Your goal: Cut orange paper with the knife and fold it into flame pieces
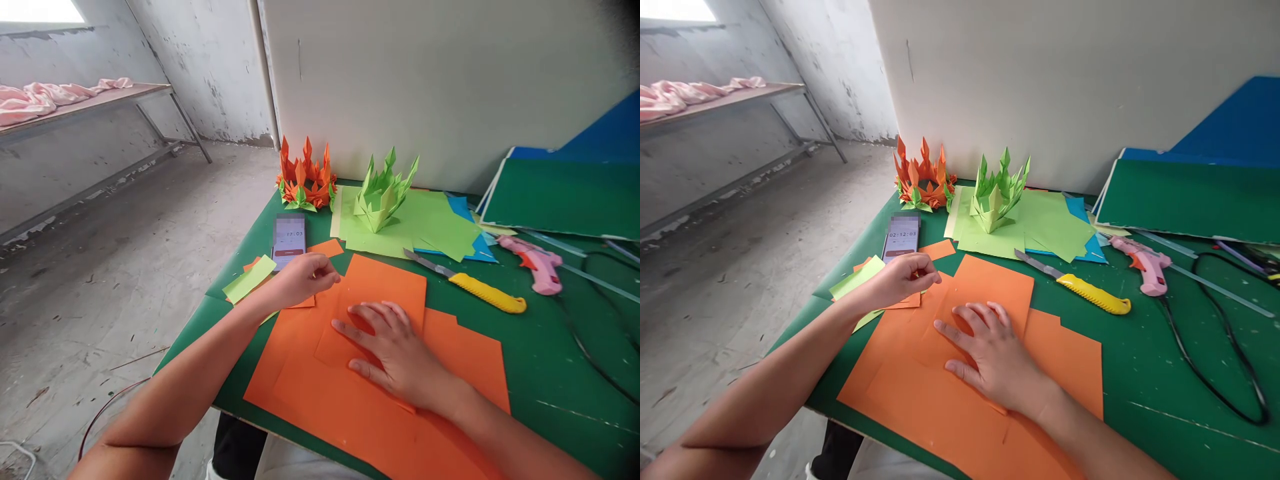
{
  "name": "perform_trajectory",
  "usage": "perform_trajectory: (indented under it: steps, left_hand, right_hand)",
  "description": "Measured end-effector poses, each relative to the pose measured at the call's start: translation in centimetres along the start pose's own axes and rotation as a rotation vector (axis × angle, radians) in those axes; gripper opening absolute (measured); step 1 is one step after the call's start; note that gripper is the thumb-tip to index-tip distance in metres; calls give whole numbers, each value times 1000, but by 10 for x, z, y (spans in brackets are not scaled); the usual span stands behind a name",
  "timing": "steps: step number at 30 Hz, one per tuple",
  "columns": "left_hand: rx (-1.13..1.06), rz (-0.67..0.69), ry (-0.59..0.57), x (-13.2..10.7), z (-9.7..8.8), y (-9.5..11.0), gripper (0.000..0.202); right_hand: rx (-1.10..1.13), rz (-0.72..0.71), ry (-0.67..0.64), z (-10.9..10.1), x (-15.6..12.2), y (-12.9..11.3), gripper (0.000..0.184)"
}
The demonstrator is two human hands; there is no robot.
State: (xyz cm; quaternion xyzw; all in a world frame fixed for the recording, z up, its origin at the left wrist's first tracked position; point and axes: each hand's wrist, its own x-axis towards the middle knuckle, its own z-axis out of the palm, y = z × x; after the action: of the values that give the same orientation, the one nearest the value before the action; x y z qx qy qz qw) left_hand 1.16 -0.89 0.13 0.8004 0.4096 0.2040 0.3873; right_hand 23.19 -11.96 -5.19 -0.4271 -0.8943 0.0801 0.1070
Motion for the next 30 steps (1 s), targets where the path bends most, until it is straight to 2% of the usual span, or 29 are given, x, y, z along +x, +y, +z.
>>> perform_trajectory:
  steps: [3,7,12,13,15,18,20,21,24,26,28,30]
  left_hand:
    - [112,66,50,2,8,0,24]
    - [257,94,37,2,18,5,24]
    - [322,188,76,-1,32,8,22]
    - [334,241,68,-3,36,10,22]
    - [381,429,48,-10,44,17,30]
    - [473,840,-109,-27,59,31,29]
    - [599,988,-189,-42,69,40,22]
    - [646,991,-189,-49,72,44,17]
    - [733,851,-188,-68,72,48,12]
    - [741,690,-191,-76,62,46,13]
    - [753,470,-180,-83,50,41,16]
    - [758,348,-148,-89,40,34,24]
  right_hand:
    - [1,3,3,0,0,-1,53]
    - [7,5,0,0,0,-1,53]
    - [35,-7,7,0,0,0,50]
    - [45,-3,11,1,0,0,50]
    - [57,13,39,4,0,0,49]
    - [32,1,78,10,-2,1,53]
    - [-10,-22,70,13,-2,2,60]
    - [-26,-27,60,13,-2,2,61]
    - [-19,-3,55,12,-2,2,56]
    - [16,15,55,10,-1,2,52]
    - [41,22,53,8,0,1,52]
    - [46,16,47,5,0,0,55]
